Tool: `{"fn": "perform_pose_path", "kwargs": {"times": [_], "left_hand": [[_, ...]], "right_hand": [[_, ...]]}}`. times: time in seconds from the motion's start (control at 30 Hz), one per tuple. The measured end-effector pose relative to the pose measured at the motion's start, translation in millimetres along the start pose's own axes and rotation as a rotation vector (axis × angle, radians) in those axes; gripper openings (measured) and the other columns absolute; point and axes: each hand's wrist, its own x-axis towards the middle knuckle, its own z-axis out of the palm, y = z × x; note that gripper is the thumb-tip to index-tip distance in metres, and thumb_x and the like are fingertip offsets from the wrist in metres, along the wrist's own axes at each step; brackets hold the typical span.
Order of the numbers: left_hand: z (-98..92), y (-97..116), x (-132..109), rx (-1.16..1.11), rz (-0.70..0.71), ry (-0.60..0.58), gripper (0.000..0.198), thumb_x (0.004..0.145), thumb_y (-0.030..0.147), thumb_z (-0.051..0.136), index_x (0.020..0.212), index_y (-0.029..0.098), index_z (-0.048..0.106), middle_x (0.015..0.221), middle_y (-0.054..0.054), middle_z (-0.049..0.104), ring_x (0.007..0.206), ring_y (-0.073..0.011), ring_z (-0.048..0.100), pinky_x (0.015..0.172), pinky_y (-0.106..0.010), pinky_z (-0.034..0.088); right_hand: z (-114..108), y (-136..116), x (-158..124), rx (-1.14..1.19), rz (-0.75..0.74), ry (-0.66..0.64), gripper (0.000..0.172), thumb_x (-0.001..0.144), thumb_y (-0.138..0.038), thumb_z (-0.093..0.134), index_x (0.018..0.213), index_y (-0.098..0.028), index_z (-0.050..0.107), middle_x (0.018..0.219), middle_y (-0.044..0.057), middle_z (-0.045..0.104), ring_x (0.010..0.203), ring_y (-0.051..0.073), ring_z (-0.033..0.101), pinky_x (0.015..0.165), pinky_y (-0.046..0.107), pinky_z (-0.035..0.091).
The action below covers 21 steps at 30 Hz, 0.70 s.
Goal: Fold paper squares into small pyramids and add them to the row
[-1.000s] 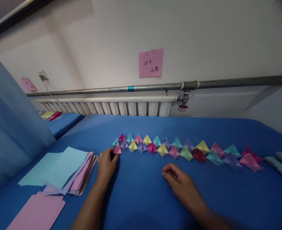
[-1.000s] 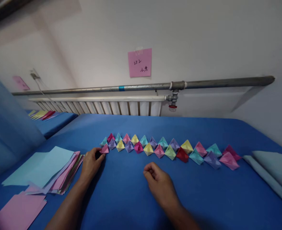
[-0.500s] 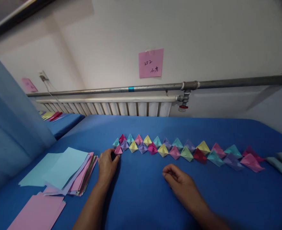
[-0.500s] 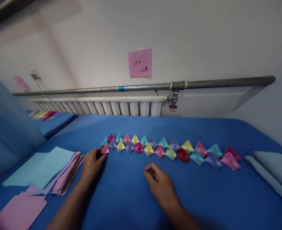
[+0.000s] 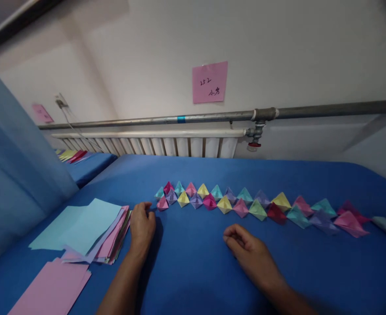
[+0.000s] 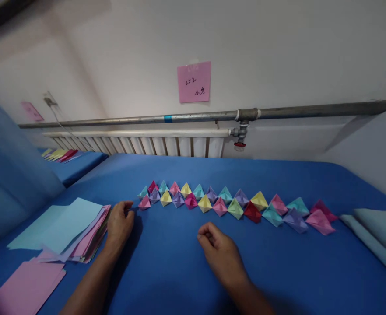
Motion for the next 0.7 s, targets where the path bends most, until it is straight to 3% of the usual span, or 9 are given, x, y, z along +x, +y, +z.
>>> {"fn": "perform_pose_path", "kwargs": {"times": [0.43,0.7], "left_hand": [[-6.9,3.4,2.0,-0.001,-0.017,0.03,0.02,0.077,0.009,0.048,0.089,0.018,0.061,0.087,-0.005,0.065,0.089,-0.0196,0.059,0.081,-0.031,0.044],[-18.0,9.5,-7.5,-0.078,0.008,0.02,0.021,0.077,0.007,0.047,0.089,0.019,0.06,0.091,-0.006,0.063,0.092,-0.0212,0.056,0.084,-0.034,0.04]], "right_hand": [[2.5,-0.1,-2.7,-0.057,-0.039,0.021,0.018,0.068,-0.041,0.052,0.067,-0.024,0.056,0.047,-0.005,0.043,0.042,0.011,0.038,0.04,0.022,0.032],[12.9,-6.1,-17.7,-0.317,-0.246,0.134,0.018,0.071,-0.039,0.047,0.064,-0.024,0.054,0.052,-0.004,0.05,0.05,0.015,0.047,0.05,0.025,0.039]]}}
